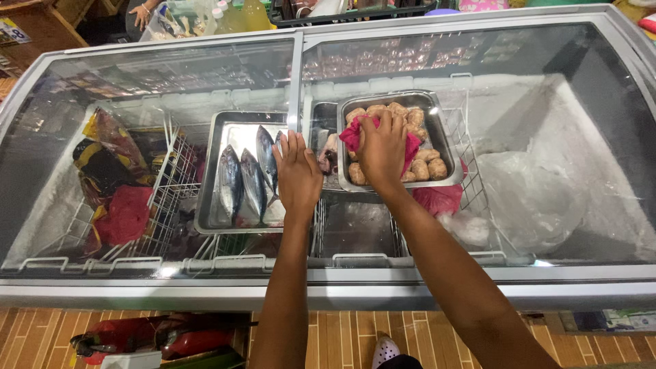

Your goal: The person wipes the glass lid of a chest freezer with a pink cloth. They move their hands across the surface, cleaning different sections of the lid while the contents inside remain visible.

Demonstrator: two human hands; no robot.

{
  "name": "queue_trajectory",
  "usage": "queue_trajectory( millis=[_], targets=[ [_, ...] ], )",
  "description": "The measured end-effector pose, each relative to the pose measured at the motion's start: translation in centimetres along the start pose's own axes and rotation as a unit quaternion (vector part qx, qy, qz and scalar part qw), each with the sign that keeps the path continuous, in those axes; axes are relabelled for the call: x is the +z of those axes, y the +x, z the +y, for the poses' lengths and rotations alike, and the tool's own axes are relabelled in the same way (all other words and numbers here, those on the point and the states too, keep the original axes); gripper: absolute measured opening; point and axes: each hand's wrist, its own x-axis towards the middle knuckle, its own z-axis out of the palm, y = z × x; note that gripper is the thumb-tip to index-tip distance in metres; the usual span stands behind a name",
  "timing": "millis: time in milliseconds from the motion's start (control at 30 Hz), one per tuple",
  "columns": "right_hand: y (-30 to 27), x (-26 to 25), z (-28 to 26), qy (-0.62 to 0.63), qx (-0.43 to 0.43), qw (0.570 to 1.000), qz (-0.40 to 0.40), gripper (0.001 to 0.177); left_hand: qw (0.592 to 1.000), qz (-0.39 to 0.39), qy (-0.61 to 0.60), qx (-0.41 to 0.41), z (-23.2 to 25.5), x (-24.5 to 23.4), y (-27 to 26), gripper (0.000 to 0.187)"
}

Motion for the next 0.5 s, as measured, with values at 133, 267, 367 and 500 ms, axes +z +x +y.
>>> queue_trajectory(
  millis=[133, 267, 367, 500],
  targets=[
    [0.06, 0.04, -0.13, -0.002, -0.002, 1.0, 0.005, 0.022, 1.0, -0.01, -0.005, -0.007, -0.01, -0.07, 0.12, 0.051],
    [-0.16, 0.05, -0.33, -0.003, -0.005, 1.0, 0.008, 0.025, 1.0, -0.014, 0.0, -0.007, -0.09, -0.03, 0.01, 0.052],
    [-0.2, 0.09, -0.59, 0.007, -0.003, 1.0, 0.011, 0.024, 1.0, -0.014, 0.0, -0.007, -0.16, 0.01, 0.1, 0.052],
    [-0.39, 0.1, -0.81, 0.009, -0.006, 1.0, 0.016, 0.024, 1.0, -0.014, -0.005, -0.008, -0.1, 0.03, 0.26, 0.051]
  ],
)
